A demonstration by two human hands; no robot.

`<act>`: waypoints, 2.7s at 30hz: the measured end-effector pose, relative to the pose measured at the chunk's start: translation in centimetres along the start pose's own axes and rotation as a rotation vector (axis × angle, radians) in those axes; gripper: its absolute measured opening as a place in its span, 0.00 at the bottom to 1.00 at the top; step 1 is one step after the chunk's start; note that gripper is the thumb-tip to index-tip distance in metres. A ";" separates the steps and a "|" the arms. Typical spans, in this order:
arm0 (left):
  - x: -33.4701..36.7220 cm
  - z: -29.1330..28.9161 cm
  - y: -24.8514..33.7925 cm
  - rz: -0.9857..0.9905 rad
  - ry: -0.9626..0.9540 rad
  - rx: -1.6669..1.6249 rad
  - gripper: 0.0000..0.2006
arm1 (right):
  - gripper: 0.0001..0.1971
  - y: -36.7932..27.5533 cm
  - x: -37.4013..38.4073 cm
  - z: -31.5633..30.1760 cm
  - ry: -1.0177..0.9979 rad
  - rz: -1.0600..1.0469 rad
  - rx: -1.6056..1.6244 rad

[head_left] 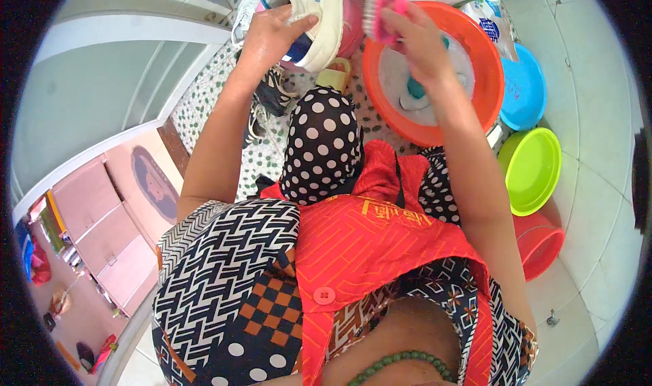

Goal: The person scrubs the exterior and soles of shoes and insoles with a pink brush in a red basin filled with soapy water.

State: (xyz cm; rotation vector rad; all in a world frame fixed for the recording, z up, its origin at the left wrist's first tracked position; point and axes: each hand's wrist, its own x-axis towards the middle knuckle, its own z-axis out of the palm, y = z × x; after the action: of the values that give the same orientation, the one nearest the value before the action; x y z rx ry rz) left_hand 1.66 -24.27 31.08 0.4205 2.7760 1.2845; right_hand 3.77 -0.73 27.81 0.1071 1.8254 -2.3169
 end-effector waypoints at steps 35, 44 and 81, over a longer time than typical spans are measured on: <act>4.9 3.4 -18.5 -0.106 -0.317 0.988 0.07 | 0.07 15.1 14.3 11.1 -0.182 0.342 -0.330; 12.7 10.6 -3.5 0.377 -0.545 0.733 0.12 | 0.14 2.3 7.7 -5.3 -0.169 0.190 -0.179; 6.3 47.2 -16.3 -1.205 -0.359 -1.422 0.25 | 0.33 31.8 0.6 -31.0 0.518 0.288 -0.957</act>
State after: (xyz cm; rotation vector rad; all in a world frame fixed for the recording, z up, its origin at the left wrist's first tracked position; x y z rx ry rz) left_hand -0.41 2.33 -11.59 -0.8322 0.8308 1.8650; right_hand 7.44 22.15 -10.05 0.8012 2.7172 -1.0939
